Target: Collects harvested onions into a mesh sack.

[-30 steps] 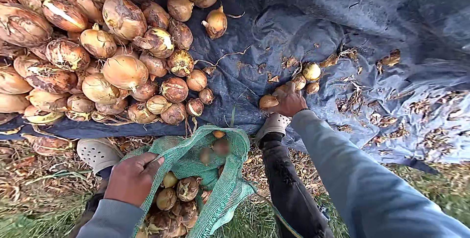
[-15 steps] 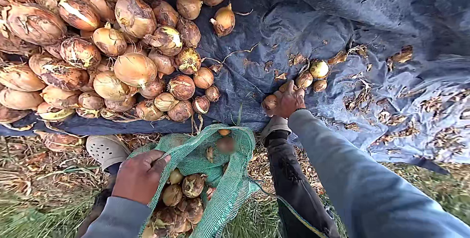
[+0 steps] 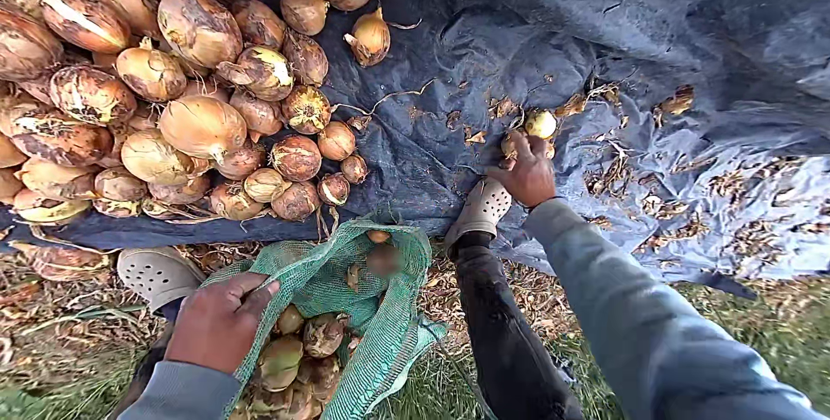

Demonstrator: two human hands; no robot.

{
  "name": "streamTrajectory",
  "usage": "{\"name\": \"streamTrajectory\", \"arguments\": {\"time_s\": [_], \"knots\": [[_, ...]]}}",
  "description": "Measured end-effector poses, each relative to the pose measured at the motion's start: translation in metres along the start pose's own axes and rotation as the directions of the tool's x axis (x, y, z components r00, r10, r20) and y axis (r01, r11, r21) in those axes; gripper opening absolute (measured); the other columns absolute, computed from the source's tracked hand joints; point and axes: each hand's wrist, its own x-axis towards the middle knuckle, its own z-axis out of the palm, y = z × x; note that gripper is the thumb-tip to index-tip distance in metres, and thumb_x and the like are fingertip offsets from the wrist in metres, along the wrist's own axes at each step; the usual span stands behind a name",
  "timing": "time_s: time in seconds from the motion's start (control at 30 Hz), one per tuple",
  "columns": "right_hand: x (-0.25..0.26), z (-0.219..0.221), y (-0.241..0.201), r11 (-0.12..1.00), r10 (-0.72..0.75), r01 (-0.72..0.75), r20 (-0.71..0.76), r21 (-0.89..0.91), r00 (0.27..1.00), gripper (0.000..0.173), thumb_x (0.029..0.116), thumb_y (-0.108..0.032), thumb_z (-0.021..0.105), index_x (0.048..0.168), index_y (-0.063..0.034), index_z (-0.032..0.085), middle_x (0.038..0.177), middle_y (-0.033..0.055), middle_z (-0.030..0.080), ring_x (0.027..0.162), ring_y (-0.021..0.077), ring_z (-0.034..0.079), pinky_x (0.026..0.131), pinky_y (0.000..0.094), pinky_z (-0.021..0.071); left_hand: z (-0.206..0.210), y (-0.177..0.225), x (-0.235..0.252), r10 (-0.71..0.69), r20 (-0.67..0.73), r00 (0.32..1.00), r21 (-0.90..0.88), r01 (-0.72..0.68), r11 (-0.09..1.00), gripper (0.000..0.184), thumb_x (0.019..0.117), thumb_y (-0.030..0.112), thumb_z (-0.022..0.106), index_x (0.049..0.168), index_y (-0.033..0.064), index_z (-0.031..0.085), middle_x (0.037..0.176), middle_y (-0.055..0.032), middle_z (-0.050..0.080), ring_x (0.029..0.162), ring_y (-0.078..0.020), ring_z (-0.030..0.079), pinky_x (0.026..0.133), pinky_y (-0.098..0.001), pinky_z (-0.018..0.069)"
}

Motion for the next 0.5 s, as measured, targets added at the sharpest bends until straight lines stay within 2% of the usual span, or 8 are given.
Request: {"name": "streamTrajectory", "arguments": {"time_s": [0.07, 0.13, 0.27, 0.33, 0.37, 0.4, 0.47, 0.5], "knots": [[0.053, -0.018, 0.028, 0.964, 0.265, -0.266, -0.072, -0.008, 0.962, 0.098, 0.0763, -0.039, 0.089, 0.158, -0.0215, 0.038, 0.158, 0.0413, 0.022, 0.118, 0.0649, 0.053, 0.088, 0.0775, 0.0471, 0.003, 0.001, -0.001, -0.016, 0.002, 1.000, 0.000, 0.016, 1.000, 0.019, 0.0959, 0.022, 0.066, 0.084, 0.0099, 0.075, 0.074, -0.0076, 0.068, 0.069, -0.0257, 0.065, 0.066, -0.0569, 0.0499], [0.082, -0.028, 0.024, 0.908, 0.418, -0.416, -0.085, 0.041, 0.904, 0.106, 0.0733, -0.034, 0.089, 0.161, -0.0216, 0.030, 0.163, 0.0400, 0.013, 0.123, 0.0631, 0.052, 0.093, 0.0731, 0.0481, 0.007, 0.004, 0.000, -0.035, -0.001, 0.999, 0.005, 0.035, 0.999, 0.018, 0.0961, 0.021, 0.066, 0.085, 0.0104, 0.075, 0.074, -0.0066, 0.068, 0.069, -0.0244, 0.064, 0.066, -0.0555, 0.0491], [0.081, -0.034, -0.006, 0.762, 0.592, -0.595, 0.095, 0.256, 0.800, 0.107, 0.0803, -0.018, 0.084, 0.164, -0.0208, 0.017, 0.163, 0.0302, 0.023, 0.134, 0.0456, 0.050, 0.096, 0.0588, 0.0524, 0.012, 0.009, 0.001, -0.050, 0.046, 0.998, 0.026, 0.049, 0.998, 0.016, 0.0966, 0.019, 0.066, 0.086, 0.0100, 0.075, 0.072, -0.0073, 0.067, 0.067, -0.0246, 0.063, 0.064, -0.0561, 0.0491], [0.085, -0.011, 0.006, 0.720, 0.572, -0.547, 0.081, 0.426, 0.816, 0.108, 0.0759, -0.019, 0.089, 0.161, -0.0267, 0.023, 0.158, 0.0316, 0.028, 0.126, 0.0459, 0.055, 0.083, 0.0586, 0.0589, 0.015, 0.011, 0.003, -0.052, 0.053, 0.997, 0.027, 0.050, 0.998, 0.018, 0.0966, 0.020, 0.066, 0.085, 0.0103, 0.075, 0.071, -0.0070, 0.066, 0.066, -0.0248, 0.063, 0.064, -0.0565, 0.0487], [0.090, 0.005, 0.015, 0.711, 0.547, -0.479, 0.023, 0.514, 0.837, 0.109, 0.0676, -0.018, 0.093, 0.156, -0.0276, 0.031, 0.154, 0.0345, 0.032, 0.119, 0.0494, 0.058, 0.075, 0.0616, 0.0603, 0.016, 0.012, 0.005, -0.049, 0.045, 0.998, 0.032, 0.048, 0.998, 0.018, 0.0962, 0.021, 0.066, 0.084, 0.0113, 0.074, 0.070, -0.0060, 0.066, 0.066, -0.0240, 0.063, 0.063, -0.0560, 0.0486], [0.088, 0.013, 0.012, 0.693, 0.518, -0.419, -0.001, 0.586, 0.856, 0.109, 0.0639, -0.017, 0.094, 0.154, -0.0292, 0.033, 0.153, 0.0354, 0.032, 0.115, 0.0501, 0.059, 0.072, 0.0619, 0.0575, 0.016, 0.012, 0.007, -0.047, 0.040, 0.998, 0.035, 0.046, 0.998, 0.018, 0.0962, 0.021, 0.066, 0.084, 0.0114, 0.075, 0.070, -0.0058, 0.066, 0.066, -0.0237, 0.063, 0.064, -0.0558, 0.0491], [0.051, 0.021, -0.011, 0.650, 0.391, -0.252, -0.031, 0.717, 0.920, 0.110, 0.0598, -0.014, 0.092, 0.151, -0.0280, 0.032, 0.140, 0.0316, 0.041, 0.090, 0.0419, 0.067, 0.056, 0.0538, 0.0609, 0.016, 0.012, 0.002, -0.051, 0.056, 0.997, 0.033, 0.050, 0.998, 0.017, 0.0969, 0.020, 0.066, 0.086, 0.0116, 0.076, 0.071, -0.0059, 0.067, 0.067, -0.0236, 0.064, 0.064, -0.0559, 0.0495], [0.021, 0.019, -0.031, 0.630, 0.271, -0.132, -0.057, 0.765, 0.961, 0.109, 0.0596, -0.014, 0.091, 0.151, -0.0256, 0.033, 0.135, 0.0287, 0.046, 0.086, 0.0368, 0.069, 0.056, 0.0505, 0.0626, 0.017, 0.011, 0.002, -0.047, 0.055, 0.997, 0.030, 0.045, 0.999, 0.017, 0.0964, 0.021, 0.066, 0.086, 0.0122, 0.075, 0.071, -0.0054, 0.067, 0.066, -0.0231, 0.064, 0.064, -0.0558, 0.0495]]}}
